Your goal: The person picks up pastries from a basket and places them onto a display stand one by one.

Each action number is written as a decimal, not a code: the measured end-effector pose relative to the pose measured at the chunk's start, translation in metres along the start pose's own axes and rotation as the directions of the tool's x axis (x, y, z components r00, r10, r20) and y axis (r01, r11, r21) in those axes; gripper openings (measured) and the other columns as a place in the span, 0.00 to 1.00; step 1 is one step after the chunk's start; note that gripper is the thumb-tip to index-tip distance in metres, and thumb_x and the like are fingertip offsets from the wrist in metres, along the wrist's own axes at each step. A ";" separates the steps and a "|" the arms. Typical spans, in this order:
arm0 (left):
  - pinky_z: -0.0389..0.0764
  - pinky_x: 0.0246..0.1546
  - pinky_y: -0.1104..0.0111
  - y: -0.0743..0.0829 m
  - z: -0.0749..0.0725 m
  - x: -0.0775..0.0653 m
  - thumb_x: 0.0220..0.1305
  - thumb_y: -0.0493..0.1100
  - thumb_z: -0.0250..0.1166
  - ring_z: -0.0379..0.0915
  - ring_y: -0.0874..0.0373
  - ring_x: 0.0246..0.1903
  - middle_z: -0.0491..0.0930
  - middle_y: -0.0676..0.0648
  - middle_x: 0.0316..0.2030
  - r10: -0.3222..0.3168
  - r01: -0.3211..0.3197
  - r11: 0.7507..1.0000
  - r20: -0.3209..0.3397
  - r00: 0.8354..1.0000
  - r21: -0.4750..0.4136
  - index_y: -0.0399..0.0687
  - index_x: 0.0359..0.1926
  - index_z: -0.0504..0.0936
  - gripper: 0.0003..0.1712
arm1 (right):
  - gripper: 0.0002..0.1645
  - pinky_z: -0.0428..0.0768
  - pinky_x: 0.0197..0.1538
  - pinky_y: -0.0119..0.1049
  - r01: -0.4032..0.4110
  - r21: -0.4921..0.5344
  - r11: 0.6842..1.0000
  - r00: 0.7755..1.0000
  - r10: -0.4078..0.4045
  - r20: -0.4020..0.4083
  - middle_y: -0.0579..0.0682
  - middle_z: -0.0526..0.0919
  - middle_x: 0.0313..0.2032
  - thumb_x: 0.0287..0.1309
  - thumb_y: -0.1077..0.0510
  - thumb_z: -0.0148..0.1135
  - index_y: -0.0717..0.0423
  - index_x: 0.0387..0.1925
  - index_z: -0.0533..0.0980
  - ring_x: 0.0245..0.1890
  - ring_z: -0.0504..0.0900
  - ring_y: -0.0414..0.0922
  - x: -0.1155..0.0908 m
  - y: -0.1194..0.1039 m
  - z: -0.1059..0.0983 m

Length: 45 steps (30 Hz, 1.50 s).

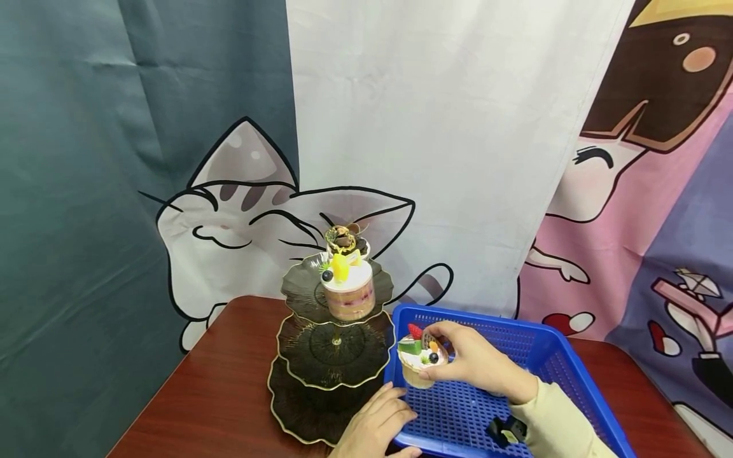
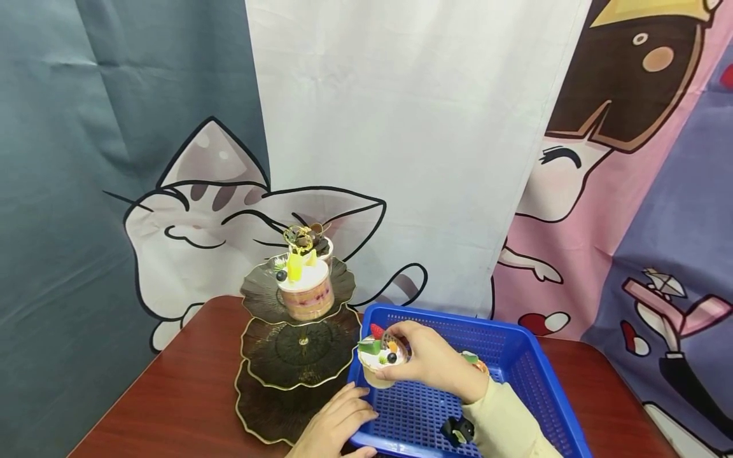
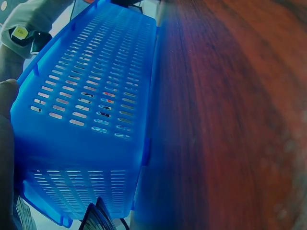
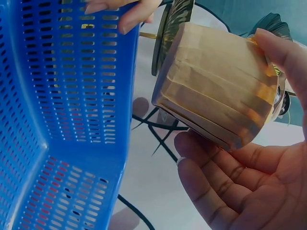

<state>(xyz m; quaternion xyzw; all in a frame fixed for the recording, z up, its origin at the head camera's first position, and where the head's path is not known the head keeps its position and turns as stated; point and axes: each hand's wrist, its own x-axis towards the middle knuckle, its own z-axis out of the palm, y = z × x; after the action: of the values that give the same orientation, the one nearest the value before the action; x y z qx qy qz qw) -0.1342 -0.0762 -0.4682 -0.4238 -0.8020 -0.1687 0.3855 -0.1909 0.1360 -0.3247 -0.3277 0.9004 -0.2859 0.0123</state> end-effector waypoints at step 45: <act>0.66 0.66 0.68 0.000 0.002 -0.001 0.58 0.61 0.65 0.74 0.60 0.56 0.80 0.57 0.41 0.031 -0.029 0.999 -0.049 0.998 0.027 0.53 0.41 0.81 0.19 | 0.36 0.81 0.37 0.29 0.118 0.068 0.991 0.992 -0.115 -0.046 0.44 0.79 0.39 0.44 0.41 0.74 0.57 0.50 0.75 0.35 0.77 0.34 0.027 -0.041 0.022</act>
<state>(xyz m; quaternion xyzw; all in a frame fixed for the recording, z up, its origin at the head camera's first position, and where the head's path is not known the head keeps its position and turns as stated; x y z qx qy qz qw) -0.1351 -0.0757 -0.4709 -0.4263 -0.7881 -0.1626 0.4132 -0.1835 0.0840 -0.3171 -0.3728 0.8692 -0.3247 -0.0118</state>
